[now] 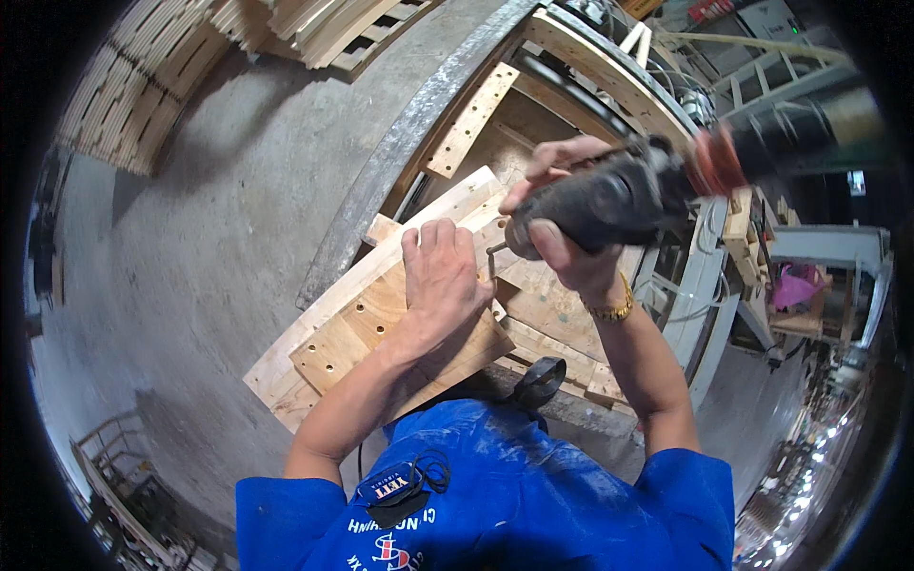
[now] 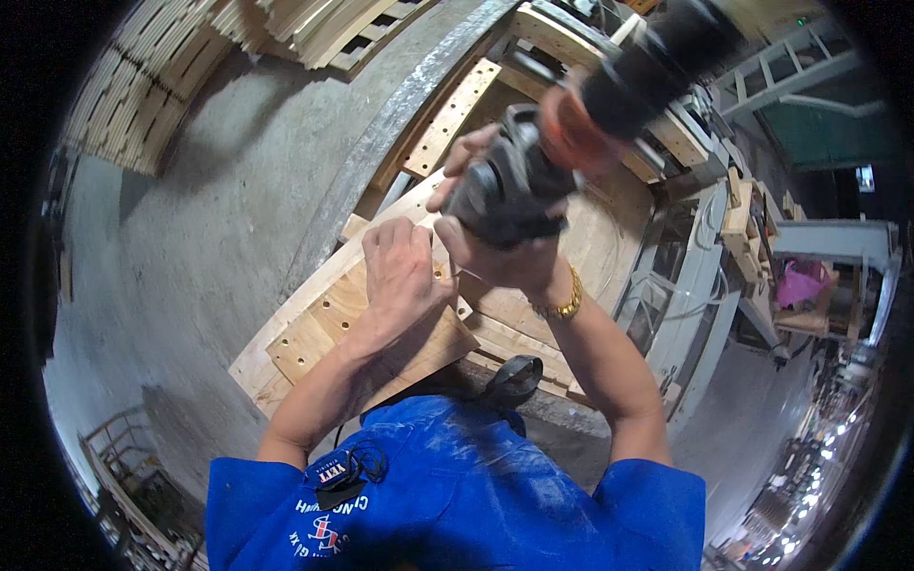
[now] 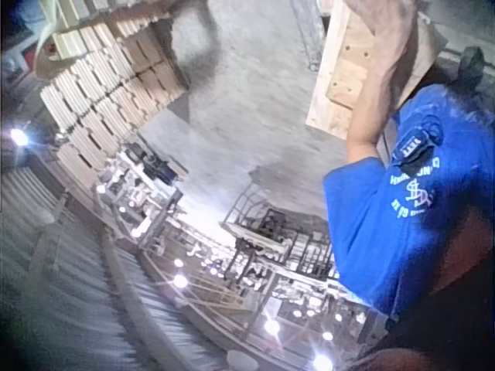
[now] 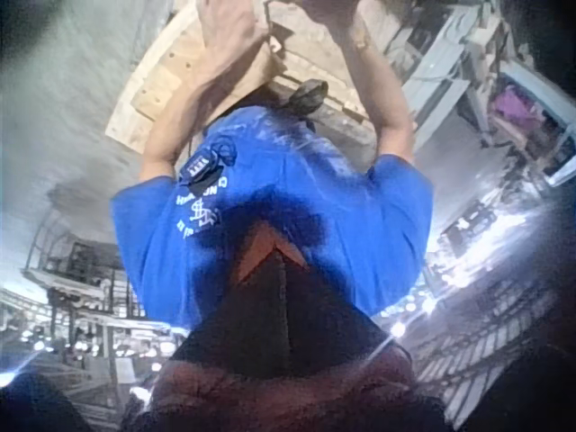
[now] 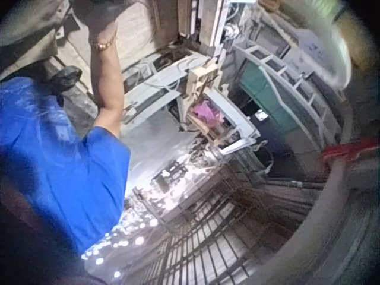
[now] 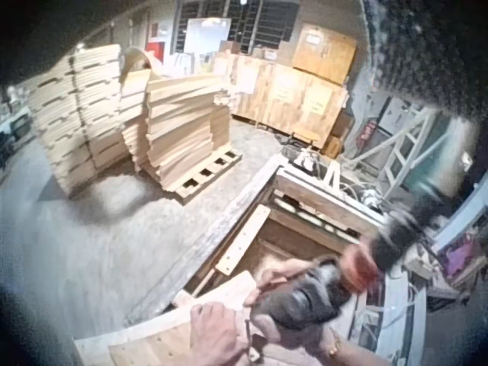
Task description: The person drills holes into small wooden pieces using a handheld power drill. They repeatedly pick up pieces, position them on a workbench, drill multiple holes, and set the pieces aside.
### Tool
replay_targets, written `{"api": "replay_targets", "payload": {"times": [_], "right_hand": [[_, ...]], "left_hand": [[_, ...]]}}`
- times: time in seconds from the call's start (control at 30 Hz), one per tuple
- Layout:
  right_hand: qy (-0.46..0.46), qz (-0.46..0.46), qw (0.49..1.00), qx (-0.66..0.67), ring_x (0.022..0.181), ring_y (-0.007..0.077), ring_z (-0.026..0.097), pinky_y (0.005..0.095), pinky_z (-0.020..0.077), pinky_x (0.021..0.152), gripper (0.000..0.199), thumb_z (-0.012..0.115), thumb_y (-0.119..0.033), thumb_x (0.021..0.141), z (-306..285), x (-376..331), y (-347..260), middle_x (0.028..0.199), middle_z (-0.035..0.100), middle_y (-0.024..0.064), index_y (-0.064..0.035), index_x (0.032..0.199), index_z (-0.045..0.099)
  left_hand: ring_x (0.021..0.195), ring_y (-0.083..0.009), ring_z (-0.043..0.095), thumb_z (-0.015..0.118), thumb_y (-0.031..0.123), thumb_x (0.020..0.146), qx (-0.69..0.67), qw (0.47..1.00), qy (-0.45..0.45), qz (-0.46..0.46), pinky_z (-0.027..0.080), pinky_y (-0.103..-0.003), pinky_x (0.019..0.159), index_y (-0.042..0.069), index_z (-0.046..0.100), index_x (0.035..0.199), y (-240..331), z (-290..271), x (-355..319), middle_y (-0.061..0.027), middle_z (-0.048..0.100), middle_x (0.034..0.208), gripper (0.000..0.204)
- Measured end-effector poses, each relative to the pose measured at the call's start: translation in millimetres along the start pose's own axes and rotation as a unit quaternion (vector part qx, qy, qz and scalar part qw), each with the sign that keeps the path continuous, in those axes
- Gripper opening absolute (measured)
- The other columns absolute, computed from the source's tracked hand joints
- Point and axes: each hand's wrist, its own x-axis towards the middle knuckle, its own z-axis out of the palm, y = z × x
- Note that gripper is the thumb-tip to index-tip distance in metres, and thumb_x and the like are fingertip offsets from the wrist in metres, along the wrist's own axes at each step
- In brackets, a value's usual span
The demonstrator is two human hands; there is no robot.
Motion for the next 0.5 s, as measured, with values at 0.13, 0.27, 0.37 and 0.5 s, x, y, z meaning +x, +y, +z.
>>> {"api": "replay_targets", "payload": {"times": [0.13, 0.27, 0.37, 0.5], "right_hand": [[0.024, 0.036, 0.997, -0.069, 0.085, 0.0179, 0.058, 0.0315, 0.0505, 0.075, 0.054, 0.062, 0.002, 0.073, -11, 4, -1, 0.101, 0.048, 0.0103, -0.0081, 0.119, 0.035], [0.073, -0.067, 0.992, -0.079, 0.081, 0.0187, 0.059, 0.0321, 0.051, 0.071, 0.058, 0.063, -0.002, 0.069, -4, -2, -22, 0.098, 0.049, 0.0114, -0.0052, 0.119, 0.035], [0.147, -0.111, 0.983, 0.025, 0.078, 0.0244, 0.061, 0.035, 0.0528, 0.069, 0.057, 0.061, -0.005, 0.072, -7, -7, -59, 0.099, 0.048, 0.0142, -0.0038, 0.121, 0.032], [0.18, -0.112, 0.966, 0.148, 0.078, 0.0272, 0.06, 0.0401, 0.0544, 0.065, 0.048, 0.054, -0.027, 0.079, -63, -61, -96, 0.099, 0.045, 0.0138, -0.0041, 0.118, 0.037]], "left_hand": [[0.096, -0.0274, 0.044, 0.075, 0.03, 0.052, 0.008, 1.0, -0.006, -0.001, 0.03, -0.041, 0.086, 0.0, 0.054, 0.092, 4, 0, 0, -0.0123, 0.048, 0.093, 0.053], [0.096, -0.0276, 0.044, 0.076, 0.033, 0.053, 0.016, 1.0, 0.01, -0.001, 0.03, -0.041, 0.085, 0.002, 0.053, 0.096, 4, -6, 1, -0.0124, 0.048, 0.093, 0.058], [0.099, -0.0292, 0.044, 0.075, 0.038, 0.056, 0.051, 0.999, 0.004, -0.001, 0.03, -0.043, 0.087, 0.004, 0.053, 0.1, 4, -4, 3, -0.0131, 0.049, 0.096, 0.06], [0.102, -0.0318, 0.046, 0.072, 0.042, 0.062, 0.08, 0.997, -0.014, 0.008, 0.032, -0.049, 0.087, 0.004, 0.054, 0.103, -2, 2, 1, -0.0146, 0.052, 0.101, 0.059]]}}
